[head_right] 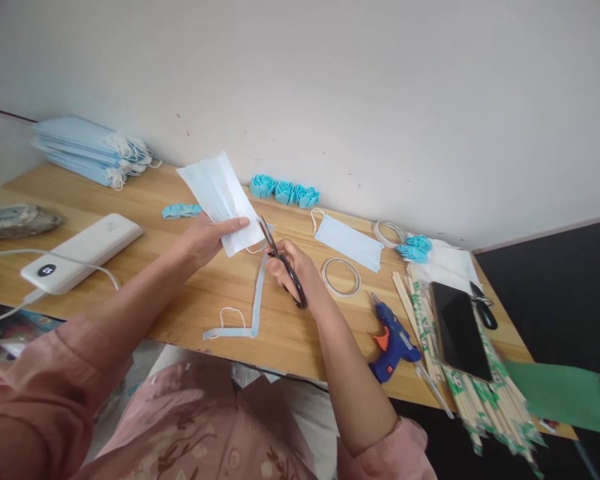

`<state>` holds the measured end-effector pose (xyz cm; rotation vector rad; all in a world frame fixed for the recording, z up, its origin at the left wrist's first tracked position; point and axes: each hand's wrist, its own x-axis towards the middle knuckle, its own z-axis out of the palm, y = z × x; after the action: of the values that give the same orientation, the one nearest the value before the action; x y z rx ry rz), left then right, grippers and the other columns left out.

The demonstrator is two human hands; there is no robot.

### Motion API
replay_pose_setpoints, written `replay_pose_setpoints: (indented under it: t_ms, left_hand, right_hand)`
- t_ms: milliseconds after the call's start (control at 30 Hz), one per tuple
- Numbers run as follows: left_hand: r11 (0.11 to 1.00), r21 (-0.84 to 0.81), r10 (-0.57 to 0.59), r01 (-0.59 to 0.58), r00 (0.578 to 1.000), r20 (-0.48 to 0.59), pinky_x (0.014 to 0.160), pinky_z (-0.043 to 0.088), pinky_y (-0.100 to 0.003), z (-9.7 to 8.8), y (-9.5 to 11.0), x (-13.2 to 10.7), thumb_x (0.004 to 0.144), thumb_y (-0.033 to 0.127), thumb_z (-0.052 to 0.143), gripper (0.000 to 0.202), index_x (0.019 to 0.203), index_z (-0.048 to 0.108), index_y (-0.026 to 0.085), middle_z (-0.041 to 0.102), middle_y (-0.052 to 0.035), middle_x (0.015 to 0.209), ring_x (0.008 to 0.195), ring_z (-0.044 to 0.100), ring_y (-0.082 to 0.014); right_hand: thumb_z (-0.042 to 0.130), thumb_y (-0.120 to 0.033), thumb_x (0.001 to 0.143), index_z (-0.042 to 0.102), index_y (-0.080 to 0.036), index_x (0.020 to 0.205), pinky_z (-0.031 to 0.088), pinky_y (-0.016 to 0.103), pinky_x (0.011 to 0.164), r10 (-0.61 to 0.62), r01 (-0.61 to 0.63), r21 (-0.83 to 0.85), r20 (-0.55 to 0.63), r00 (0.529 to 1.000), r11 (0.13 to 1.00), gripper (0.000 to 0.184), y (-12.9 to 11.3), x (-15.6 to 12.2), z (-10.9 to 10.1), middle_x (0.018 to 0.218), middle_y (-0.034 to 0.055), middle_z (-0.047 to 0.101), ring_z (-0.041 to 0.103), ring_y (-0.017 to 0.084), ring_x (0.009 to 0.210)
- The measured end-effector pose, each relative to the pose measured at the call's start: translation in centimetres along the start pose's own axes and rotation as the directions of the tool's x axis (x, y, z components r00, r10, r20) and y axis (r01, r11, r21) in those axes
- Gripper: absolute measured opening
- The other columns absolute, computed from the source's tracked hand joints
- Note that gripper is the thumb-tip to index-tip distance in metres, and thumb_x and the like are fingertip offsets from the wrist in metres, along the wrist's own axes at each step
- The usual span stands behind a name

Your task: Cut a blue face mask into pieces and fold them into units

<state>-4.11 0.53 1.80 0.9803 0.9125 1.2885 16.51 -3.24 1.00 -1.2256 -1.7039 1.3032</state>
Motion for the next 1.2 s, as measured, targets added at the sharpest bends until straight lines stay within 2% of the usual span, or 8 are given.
replay_pose_setpoints:
  t_ms: [67,200,400,600,800,1033,1200]
  left_hand:
    - [1.0,-0.003,-0.012,0.012,1.0,0.004,0.093,0.054,-0.047,0.0,0.1,-0.1,0.056,0.036,0.089,0.054,0.099,0.066,0.012,0.073,-0.0123,0.103,0.105,0.067,-0.033]
    - [0.999,0.028,-0.028,0.027,0.999,0.042,0.092,0.055,-0.048,-0.1,-0.2,0.0,0.057,0.036,0.089,0.051,0.097,0.068,0.012,0.074,-0.0131,0.103,0.103,0.068,-0.0334]
    - [0.997,0.069,-0.043,0.038,0.996,0.078,0.095,0.054,-0.049,0.1,-0.9,-0.2,0.057,0.034,0.089,0.052,0.099,0.069,0.012,0.073,-0.0143,0.109,0.104,0.068,-0.0321]
    - [0.993,0.109,-0.054,0.042,0.992,0.112,0.093,0.054,-0.048,0.5,-1.2,-0.5,0.061,0.036,0.088,0.05,0.1,0.069,0.011,0.073,-0.0141,0.107,0.102,0.068,-0.0313]
    - [0.993,0.106,-0.055,0.046,0.995,0.086,0.095,0.053,-0.047,0.8,-1.1,-0.7,0.061,0.036,0.087,0.052,0.103,0.068,0.012,0.073,-0.0149,0.112,0.108,0.067,-0.0322]
    - [0.997,0.067,-0.043,0.04,0.998,0.051,0.095,0.054,-0.046,0.8,-1.2,-0.7,0.065,0.039,0.085,0.052,0.105,0.068,0.012,0.072,-0.0153,0.114,0.109,0.066,-0.0319]
    - [0.998,0.046,-0.046,0.044,0.998,0.037,0.095,0.054,-0.046,0.8,-1.4,-0.6,0.064,0.04,0.086,0.055,0.108,0.067,0.012,0.072,-0.0159,0.117,0.111,0.066,-0.0327]
  right_hand:
    - [0.06,-0.076,0.076,0.057,-0.02,0.103,0.036,0.024,0.05,-0.026,0.026,-0.009,0.035,0.999,1.0,0.063,-0.3,-0.1,0.0,0.069,-0.0035,0.054,0.045,0.009,0.052]
    - [0.058,-0.078,0.076,0.056,-0.02,0.104,0.035,0.026,0.051,-0.04,0.041,-0.038,0.029,0.999,0.998,0.065,-0.2,-0.1,0.0,0.069,-0.0031,0.054,0.044,0.01,0.052]
    - [0.06,-0.076,0.076,0.051,-0.021,0.091,0.033,0.026,0.05,-0.039,0.039,-0.013,0.022,0.999,0.999,0.058,0.1,0.1,0.1,0.067,-0.0034,0.054,0.044,0.01,0.051]
    - [0.061,-0.075,0.077,0.049,-0.022,0.087,0.032,0.026,0.049,-0.065,0.065,0.014,0.021,0.998,0.998,0.055,0.0,0.2,0.3,0.065,-0.0043,0.053,0.045,0.011,0.051]
    - [0.061,-0.072,0.079,0.049,-0.022,0.085,0.032,0.025,0.048,-0.081,0.081,0.018,0.001,0.997,0.997,0.052,-0.5,0.0,0.4,0.062,-0.0045,0.053,0.044,0.009,0.048]
    - [0.064,-0.071,0.076,0.051,-0.022,0.085,0.033,0.023,0.045,-0.021,0.021,0.034,-0.021,1.0,0.999,0.052,-1.1,-0.2,0.6,0.058,-0.0045,0.054,0.044,0.009,0.045]
    - [0.063,-0.072,0.076,0.051,-0.021,0.084,0.033,0.022,0.044,-0.025,0.026,0.033,-0.041,0.999,0.999,0.052,-1.2,-0.2,0.7,0.056,-0.005,0.054,0.044,0.008,0.044]
